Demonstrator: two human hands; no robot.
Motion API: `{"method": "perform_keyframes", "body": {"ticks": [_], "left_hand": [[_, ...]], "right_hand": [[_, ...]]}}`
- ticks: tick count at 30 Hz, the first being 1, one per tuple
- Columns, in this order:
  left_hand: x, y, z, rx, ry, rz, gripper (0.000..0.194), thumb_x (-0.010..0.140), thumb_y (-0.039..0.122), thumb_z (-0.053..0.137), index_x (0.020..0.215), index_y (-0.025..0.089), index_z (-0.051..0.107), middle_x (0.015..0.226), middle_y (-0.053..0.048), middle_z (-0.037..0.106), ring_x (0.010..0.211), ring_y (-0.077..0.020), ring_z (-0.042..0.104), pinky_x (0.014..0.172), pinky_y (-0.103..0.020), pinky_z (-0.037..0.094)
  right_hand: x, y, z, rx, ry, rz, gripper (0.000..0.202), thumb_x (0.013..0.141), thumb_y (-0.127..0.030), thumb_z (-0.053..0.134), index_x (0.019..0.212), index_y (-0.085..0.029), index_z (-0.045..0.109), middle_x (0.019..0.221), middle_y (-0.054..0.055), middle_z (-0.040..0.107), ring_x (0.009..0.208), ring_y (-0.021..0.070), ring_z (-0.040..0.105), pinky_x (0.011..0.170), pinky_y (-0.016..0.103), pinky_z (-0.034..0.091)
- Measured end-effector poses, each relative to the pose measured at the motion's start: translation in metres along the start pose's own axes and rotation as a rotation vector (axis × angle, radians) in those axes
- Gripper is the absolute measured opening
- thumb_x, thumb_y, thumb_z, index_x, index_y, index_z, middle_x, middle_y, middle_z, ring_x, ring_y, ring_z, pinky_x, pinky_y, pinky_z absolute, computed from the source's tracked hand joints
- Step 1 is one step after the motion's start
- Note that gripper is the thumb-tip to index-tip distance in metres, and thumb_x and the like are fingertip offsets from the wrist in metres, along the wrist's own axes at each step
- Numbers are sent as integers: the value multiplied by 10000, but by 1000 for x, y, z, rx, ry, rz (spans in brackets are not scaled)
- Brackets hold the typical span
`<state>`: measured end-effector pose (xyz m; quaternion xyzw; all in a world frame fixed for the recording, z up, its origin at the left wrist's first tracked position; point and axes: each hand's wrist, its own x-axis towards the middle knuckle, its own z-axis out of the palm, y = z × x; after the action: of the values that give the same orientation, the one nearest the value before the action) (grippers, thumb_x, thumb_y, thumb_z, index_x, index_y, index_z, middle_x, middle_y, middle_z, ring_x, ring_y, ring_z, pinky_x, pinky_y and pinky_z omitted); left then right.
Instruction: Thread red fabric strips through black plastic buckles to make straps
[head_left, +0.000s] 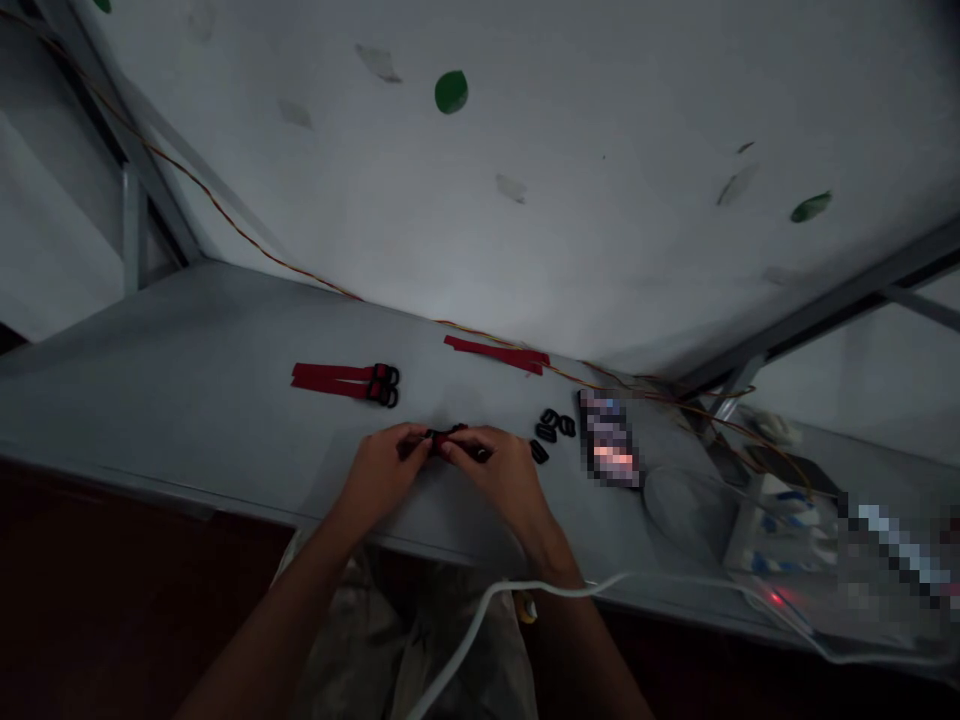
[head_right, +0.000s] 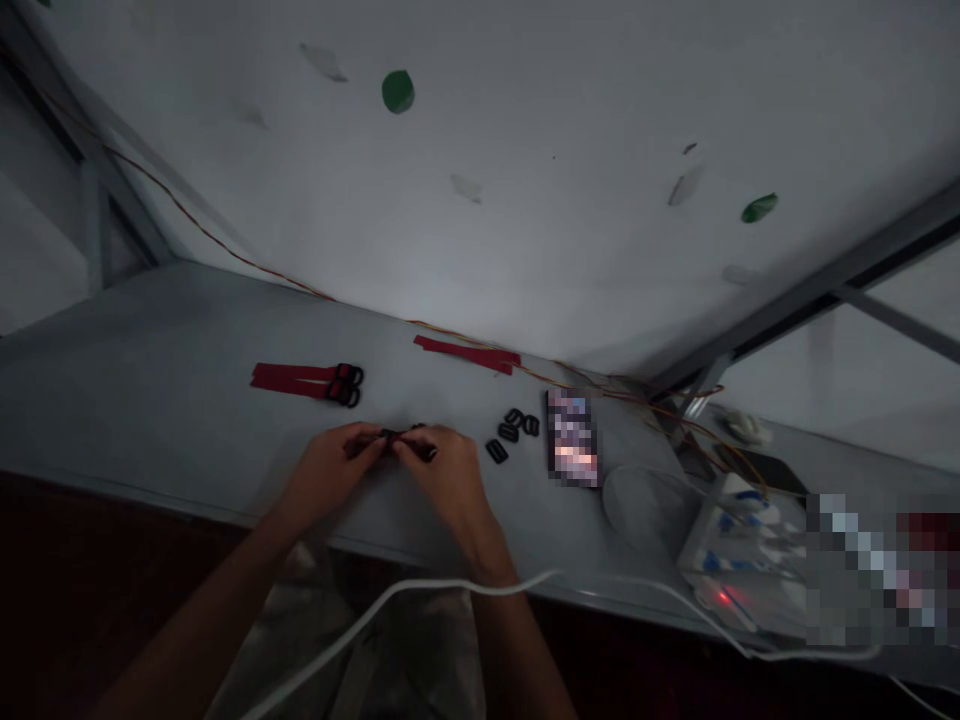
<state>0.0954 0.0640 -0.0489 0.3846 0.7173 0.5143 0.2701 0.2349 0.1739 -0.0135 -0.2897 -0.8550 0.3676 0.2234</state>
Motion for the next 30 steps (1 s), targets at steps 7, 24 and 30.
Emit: {"method": "perform_keyframes", "body": {"ticks": [7, 24, 30], "left_hand": [[-1, -1, -2, -4, -47, 68, 232, 888, 353, 574, 996, 205, 717, 981, -67, 758, 889, -221, 705, 818, -315, 518], [-6, 4, -3, 60, -13, 124, 255, 945, 377, 494, 940, 213, 688, 893, -40, 741, 807, -194, 674, 770, -288, 480], [1, 1, -11, -275, -160, -9, 225, 830, 376, 648, 935, 183, 694, 874, -57, 743, 781, -206, 693, 751, -302, 523]], "right_hand": [[2, -3, 3, -21, -4, 22, 128, 849, -259, 665, 855, -213, 785, 827, 37, 758, 740, 185, 683, 702, 293, 478], [17, -16, 1, -4, -144, 183, 185, 836, -247, 607, 720, -174, 732, 697, 23, 720, 626, 145, 615, 624, 258, 413], [16, -2, -5, 85, -180, -1, 181, 882, -351, 665, 929, -208, 767, 899, 15, 753, 824, 166, 662, 751, 272, 459]]}}
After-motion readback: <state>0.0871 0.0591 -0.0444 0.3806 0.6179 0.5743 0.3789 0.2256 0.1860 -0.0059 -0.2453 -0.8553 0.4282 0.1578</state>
